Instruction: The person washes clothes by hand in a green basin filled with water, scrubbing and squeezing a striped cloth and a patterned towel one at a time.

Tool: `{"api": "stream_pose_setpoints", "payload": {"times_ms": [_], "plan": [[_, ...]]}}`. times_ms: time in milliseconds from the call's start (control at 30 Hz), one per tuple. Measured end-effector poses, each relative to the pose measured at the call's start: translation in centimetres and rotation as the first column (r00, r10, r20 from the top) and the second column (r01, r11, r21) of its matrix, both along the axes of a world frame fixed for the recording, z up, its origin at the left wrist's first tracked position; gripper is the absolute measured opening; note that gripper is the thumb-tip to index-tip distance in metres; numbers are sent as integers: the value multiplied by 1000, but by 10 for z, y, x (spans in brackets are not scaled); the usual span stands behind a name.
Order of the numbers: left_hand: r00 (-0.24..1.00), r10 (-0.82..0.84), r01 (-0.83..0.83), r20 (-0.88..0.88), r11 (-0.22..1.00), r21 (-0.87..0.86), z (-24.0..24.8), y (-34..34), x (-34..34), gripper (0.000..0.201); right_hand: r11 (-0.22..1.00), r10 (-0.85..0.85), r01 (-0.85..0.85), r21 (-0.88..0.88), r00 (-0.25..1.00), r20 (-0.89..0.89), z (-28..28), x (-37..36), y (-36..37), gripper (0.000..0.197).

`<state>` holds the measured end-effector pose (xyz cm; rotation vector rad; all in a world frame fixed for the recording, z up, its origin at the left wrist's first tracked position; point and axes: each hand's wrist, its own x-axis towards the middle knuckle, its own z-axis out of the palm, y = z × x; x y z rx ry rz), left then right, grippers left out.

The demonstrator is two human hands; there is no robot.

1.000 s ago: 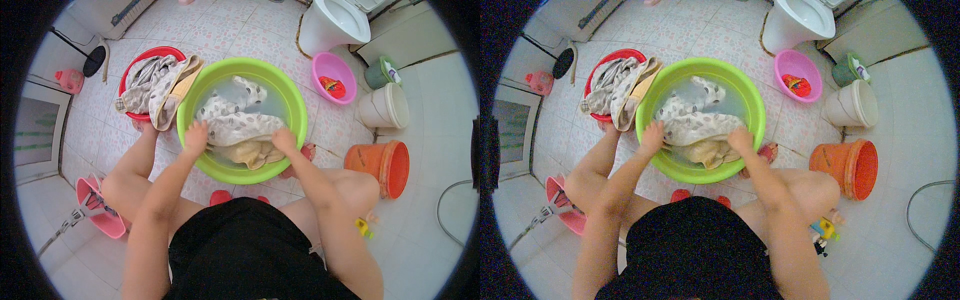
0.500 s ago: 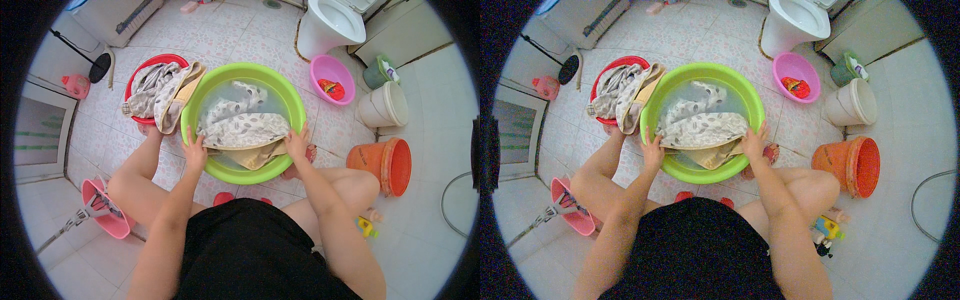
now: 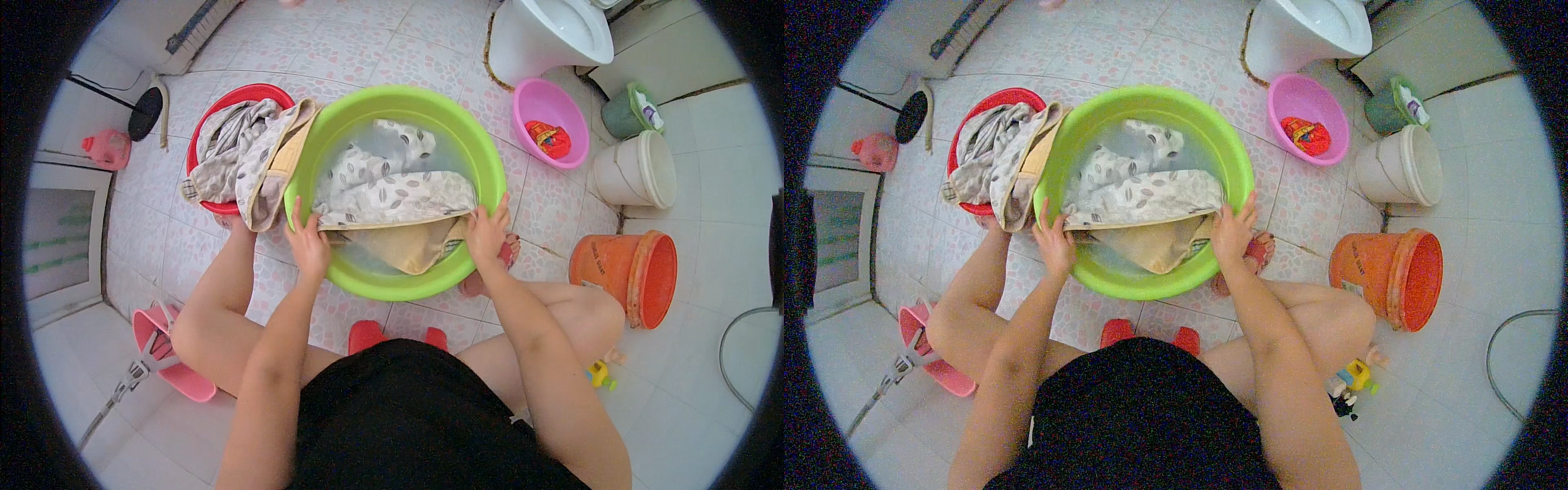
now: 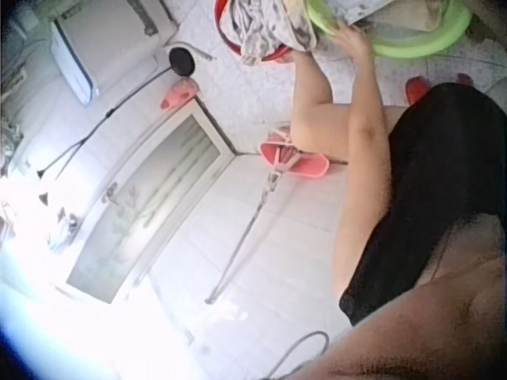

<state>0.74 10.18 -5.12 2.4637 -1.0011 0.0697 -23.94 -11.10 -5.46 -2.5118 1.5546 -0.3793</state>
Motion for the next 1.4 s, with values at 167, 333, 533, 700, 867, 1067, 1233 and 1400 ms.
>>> {"api": "stream_pose_setpoints", "payload": {"times_ms": [167, 333, 533, 700, 867, 1067, 1233, 1400], "plan": [[999, -16, 17, -31, 999, 35, 4, -21, 19, 34, 999, -16, 15, 38, 1000, 17, -1, 17, -19, 19], [995, -31, -2, 93, 942, 335, 13, -41, 35, 31, 997, 28, -32, -66, 998, -62, 2, 34, -37, 21], [991, 18, 27, -131, 943, 332, 36, -73, 71, 30, 845, 16, -58, 532, 996, 83, 30, 54, -94, 33], [804, -88, 69, -588, 996, -55, 69, -75, 92, 36, 406, -538, -36, 913, 798, 271, 96, 72, -79, 45], [522, 42, -47, -852, 999, 21, 126, -86, 74, 37, 327, -535, -224, 918, 757, 376, 106, 54, -95, 48], [304, -215, -75, -928, 966, -248, 189, -94, 63, 31, 320, -670, -483, 815, 492, 555, 184, 68, -74, 34], [233, -431, -73, -872, 886, -458, 247, -117, 67, 31, 386, -569, -701, 600, 331, 753, 259, 72, -69, 34], [223, -577, -72, -785, 794, -604, 308, -119, 52, 24, 371, -516, -800, 472, 245, 821, 325, 77, -43, 29]]}}
